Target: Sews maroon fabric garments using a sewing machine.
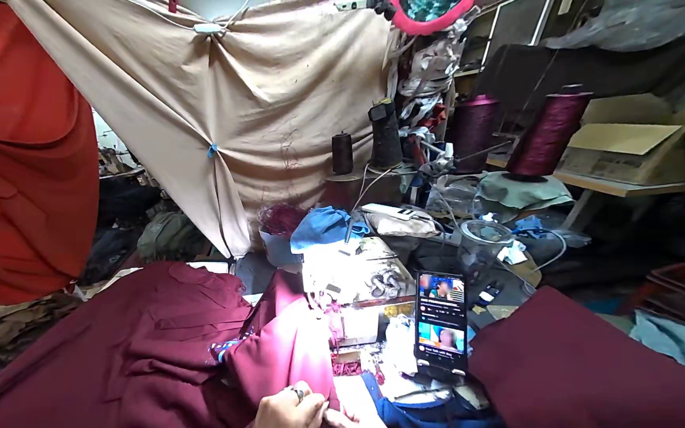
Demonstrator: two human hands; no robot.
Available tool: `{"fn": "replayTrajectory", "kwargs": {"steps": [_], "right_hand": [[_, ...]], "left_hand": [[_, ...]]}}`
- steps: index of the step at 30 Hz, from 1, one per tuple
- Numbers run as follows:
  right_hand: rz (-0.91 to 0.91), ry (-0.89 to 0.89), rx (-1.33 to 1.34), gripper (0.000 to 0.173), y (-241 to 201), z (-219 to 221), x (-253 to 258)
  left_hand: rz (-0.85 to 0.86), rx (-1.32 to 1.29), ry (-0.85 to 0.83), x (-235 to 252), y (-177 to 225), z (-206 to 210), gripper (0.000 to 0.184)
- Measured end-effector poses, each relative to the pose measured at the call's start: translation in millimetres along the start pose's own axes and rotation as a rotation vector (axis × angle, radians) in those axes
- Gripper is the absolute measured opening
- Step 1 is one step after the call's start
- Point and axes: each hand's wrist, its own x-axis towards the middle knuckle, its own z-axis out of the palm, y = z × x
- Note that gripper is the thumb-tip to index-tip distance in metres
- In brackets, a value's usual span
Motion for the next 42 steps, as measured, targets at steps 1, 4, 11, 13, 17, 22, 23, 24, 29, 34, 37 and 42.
{"fn": "replayTrajectory", "kwargs": {"steps": [1,4,11,13,17,22,23,24,29,34,37,42], "right_hand": [[-0.026,0.006,0.000,0.018,-4.7,0.3,5.8],[-0.135,0.049,-0.084,0.027,-11.1,-3.5,30.9],[-0.160,0.166,-0.037,0.020,-32.4,3.9,55.8],[-0.171,0.173,-0.052,0.021,-32.7,3.5,55.4],[-0.167,0.199,-0.060,0.020,-34.9,5.1,56.4],[-0.181,0.277,-0.081,0.014,-42.0,9.1,63.8],[-0.192,0.292,-0.097,0.014,-43.8,9.6,63.2],[-0.195,0.292,-0.119,0.016,-45.2,8.7,61.7],[-0.211,0.231,-0.248,0.024,-35.8,-3.1,48.7],[-0.161,0.158,-0.218,0.017,-32.6,-2.3,34.2],[-0.168,0.142,-0.230,0.016,-32.1,-0.7,24.6],[-0.177,0.121,-0.200,0.017,-32.1,1.5,17.0]], "left_hand": [[0.041,0.047,0.071,2.2,-13.6,12.7,0.016],[0.033,0.157,0.189,24.2,-28.1,31.6,0.019],[-0.293,0.057,-0.056,71.4,-2.6,14.6,0.029],[-0.308,0.078,-0.069,74.4,3.2,14.4,0.029],[-0.514,0.076,-0.292,101.2,18.7,1.6,0.038],[-0.571,0.055,-0.312,120.7,-21.8,20.3,0.037],[-0.537,0.053,-0.362,121.8,-29.8,16.4,0.037],[-0.496,0.062,-0.429,122.4,-35.6,7.1,0.036],[-0.381,-0.074,-0.440,103.9,-76.2,-45.7,0.032],[-0.190,-0.115,-0.067,77.6,-66.5,-32.4,0.025],[-0.110,0.052,-0.087,56.0,-20.1,-18.9,0.023],[-0.407,0.063,-0.485,65.9,33.6,-30.1,0.037]]}}
